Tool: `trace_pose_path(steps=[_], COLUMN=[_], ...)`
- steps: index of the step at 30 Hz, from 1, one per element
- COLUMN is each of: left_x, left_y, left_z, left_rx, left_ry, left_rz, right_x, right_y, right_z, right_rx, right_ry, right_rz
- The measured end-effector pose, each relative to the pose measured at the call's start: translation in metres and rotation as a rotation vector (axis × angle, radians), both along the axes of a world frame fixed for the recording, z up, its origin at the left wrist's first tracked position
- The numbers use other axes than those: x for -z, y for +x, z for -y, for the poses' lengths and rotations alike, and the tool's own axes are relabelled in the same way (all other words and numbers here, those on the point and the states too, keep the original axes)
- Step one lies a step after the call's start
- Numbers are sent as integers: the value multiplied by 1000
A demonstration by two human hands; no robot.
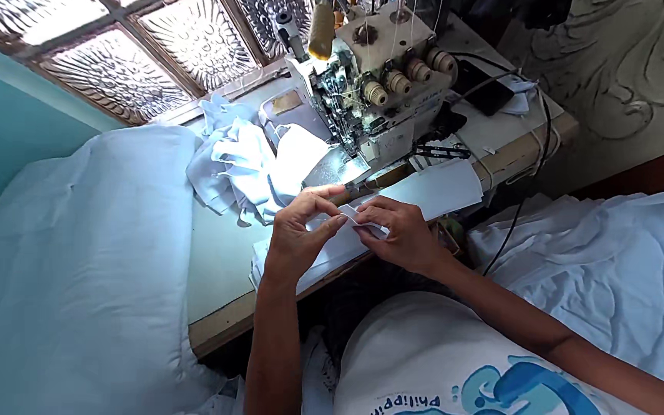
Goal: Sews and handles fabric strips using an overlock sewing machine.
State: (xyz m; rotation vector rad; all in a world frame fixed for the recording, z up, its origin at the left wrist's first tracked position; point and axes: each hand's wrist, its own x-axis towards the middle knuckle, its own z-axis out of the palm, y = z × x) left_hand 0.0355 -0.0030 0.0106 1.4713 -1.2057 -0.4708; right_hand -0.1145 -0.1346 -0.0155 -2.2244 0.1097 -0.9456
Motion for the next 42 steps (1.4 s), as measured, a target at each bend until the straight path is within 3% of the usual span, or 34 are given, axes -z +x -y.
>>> trace_pose_path(steps=[6, 12, 20, 23, 28, 33, 38, 42], left_x=[-2, -3, 0, -3, 0, 7, 14, 17], left_y=[3, 12, 6, 3, 24, 29, 3, -12], left_z=[-7, -16, -2, 16, 62, 89, 74, 69], left_rx=[-35, -109, -163, -320, -601, -568, -555, -473], left_ry=[-59, -149, -190, -145, 4, 189, 250, 187], left_rz=[-251, -274, -310, -175, 467, 731, 864, 689], right_x=[-11, -17, -21, -22, -15, -7, -9, -10], right_y=[4, -4, -1, 9, 42, 57, 29, 14], right_z=[-2, 4, -2, -1, 14, 29, 22, 21], right_rx=[-101, -97, 13, 55, 236, 307, 262, 282], right_ry=[68, 142, 96, 66, -47, -24, 58, 116], right_rz=[-14, -74, 16, 26, 2, -47, -114, -144])
